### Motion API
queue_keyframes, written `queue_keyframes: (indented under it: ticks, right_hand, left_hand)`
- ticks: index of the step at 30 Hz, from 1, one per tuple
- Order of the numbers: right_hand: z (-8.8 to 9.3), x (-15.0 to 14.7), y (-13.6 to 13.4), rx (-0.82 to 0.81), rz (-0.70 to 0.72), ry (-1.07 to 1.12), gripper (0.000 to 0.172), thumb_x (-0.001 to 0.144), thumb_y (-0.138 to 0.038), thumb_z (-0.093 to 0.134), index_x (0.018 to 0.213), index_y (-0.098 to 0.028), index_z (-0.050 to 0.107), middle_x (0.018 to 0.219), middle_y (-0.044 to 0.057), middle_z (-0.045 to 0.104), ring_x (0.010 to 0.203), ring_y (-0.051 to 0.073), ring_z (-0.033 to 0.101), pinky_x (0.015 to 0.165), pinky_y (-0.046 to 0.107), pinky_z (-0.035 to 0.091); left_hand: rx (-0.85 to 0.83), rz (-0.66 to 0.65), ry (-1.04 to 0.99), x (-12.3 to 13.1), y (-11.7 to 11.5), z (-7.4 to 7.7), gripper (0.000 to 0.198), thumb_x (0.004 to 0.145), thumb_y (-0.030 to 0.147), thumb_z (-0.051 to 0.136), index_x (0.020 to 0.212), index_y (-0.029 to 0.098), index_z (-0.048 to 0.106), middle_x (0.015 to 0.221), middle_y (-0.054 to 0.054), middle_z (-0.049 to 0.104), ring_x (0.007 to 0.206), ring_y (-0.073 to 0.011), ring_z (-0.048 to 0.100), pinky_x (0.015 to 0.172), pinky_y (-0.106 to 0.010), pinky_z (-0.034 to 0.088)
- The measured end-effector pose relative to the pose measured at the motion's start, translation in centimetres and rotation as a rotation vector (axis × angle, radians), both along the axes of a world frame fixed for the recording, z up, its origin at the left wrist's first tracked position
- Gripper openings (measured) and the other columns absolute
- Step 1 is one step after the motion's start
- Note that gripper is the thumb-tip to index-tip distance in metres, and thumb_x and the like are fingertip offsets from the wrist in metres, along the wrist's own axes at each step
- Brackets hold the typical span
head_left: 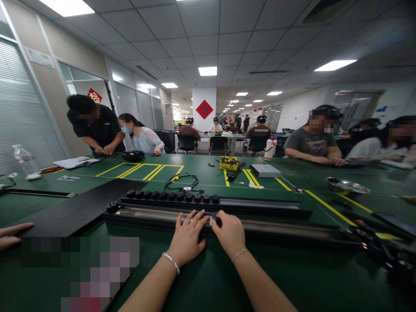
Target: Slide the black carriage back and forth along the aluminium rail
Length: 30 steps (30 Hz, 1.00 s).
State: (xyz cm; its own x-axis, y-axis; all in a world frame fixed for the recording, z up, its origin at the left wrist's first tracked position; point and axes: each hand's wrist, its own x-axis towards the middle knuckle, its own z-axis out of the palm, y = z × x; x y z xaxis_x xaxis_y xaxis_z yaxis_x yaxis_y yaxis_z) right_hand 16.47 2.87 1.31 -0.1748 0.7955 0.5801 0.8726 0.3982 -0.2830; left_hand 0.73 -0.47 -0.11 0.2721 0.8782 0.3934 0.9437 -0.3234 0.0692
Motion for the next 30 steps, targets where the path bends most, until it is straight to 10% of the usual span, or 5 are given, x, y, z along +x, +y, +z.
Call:
queue_keyframes:
  ticks: [30]
  right_hand:
    - [-0.18, -0.20, 0.01, -0.053, -0.034, 0.045, 0.013, 0.080, -0.033, 0.050, 0.078, -0.021, 0.055, 0.078, 0.002, 0.065, 0.074, 0.015, 0.059, 0.070, 0.025, 0.035]
  left_hand:
    - [0.001, 0.007, -0.015, 0.09, -0.01, 0.09, 0.057, 0.075, 0.033, 0.052, 0.129, 0.038, 0.036, 0.138, 0.002, 0.040, 0.129, -0.0264, 0.027, 0.105, -0.056, 0.012]
